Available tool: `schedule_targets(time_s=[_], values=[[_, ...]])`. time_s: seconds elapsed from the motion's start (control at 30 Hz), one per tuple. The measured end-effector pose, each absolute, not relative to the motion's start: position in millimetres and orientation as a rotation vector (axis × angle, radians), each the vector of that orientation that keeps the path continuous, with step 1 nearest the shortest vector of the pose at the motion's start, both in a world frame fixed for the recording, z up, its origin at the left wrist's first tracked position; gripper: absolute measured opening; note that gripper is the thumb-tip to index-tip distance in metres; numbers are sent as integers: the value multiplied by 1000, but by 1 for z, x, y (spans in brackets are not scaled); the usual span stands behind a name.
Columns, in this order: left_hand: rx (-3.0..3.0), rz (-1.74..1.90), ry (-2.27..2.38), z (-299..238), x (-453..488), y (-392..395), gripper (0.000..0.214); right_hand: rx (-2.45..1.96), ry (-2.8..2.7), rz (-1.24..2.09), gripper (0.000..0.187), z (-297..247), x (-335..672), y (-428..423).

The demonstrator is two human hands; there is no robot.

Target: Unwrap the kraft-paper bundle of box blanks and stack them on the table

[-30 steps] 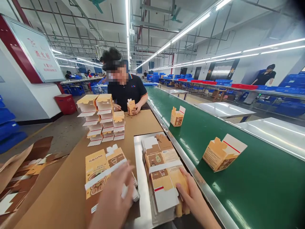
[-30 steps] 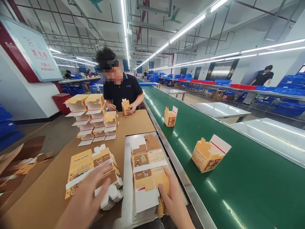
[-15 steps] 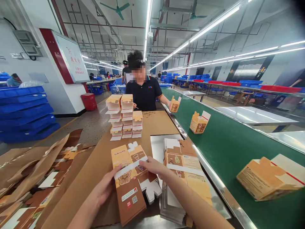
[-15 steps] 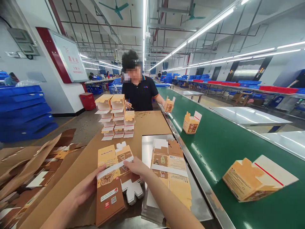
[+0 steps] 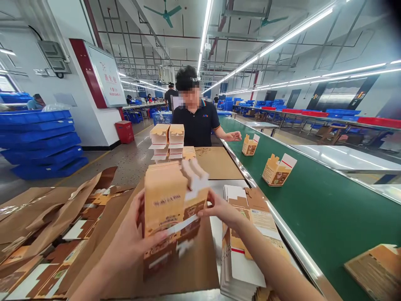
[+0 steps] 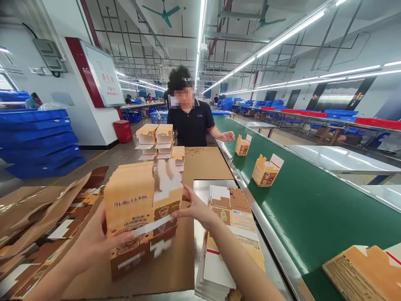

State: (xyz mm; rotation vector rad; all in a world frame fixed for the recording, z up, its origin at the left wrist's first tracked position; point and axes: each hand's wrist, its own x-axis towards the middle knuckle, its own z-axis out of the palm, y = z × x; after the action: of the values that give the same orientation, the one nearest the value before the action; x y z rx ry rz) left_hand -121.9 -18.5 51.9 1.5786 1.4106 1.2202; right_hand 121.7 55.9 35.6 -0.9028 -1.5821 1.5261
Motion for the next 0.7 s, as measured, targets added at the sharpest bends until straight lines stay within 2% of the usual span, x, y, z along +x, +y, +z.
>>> schedule_targets(time_s=[0.07,0.1,0.2,0.23,0.33,0.47,0.53,0.63,0.7], values=[[2193,1275,1338,45,-133,-9,88,-845,-1697,1405,64,47,129,65],[2369,1284,1279,36,-139,-4,75,-838,-1751,1346,60,49,132,67],[2426,1217,1217,0,-154,12,25,-920,-1892,1239,44,41,143,62],[2394,1163,1236,-12,-159,15,21,-978,-1928,1225,39,34,145,59],[2252,1044,1317,-39,-177,12,25,-1191,-1954,1203,32,10,147,47],[1981,941,1468,-54,-202,-13,31,-1350,-1822,1373,53,-9,129,45],[1646,977,1638,-58,-206,-24,47,-1370,-1712,1490,60,-11,116,50],[1073,1082,1754,-62,-192,-24,78,-1373,-1597,1554,50,-14,100,51],[903,1135,1661,-61,-175,-14,81,-1345,-1589,1565,37,-16,93,43]])
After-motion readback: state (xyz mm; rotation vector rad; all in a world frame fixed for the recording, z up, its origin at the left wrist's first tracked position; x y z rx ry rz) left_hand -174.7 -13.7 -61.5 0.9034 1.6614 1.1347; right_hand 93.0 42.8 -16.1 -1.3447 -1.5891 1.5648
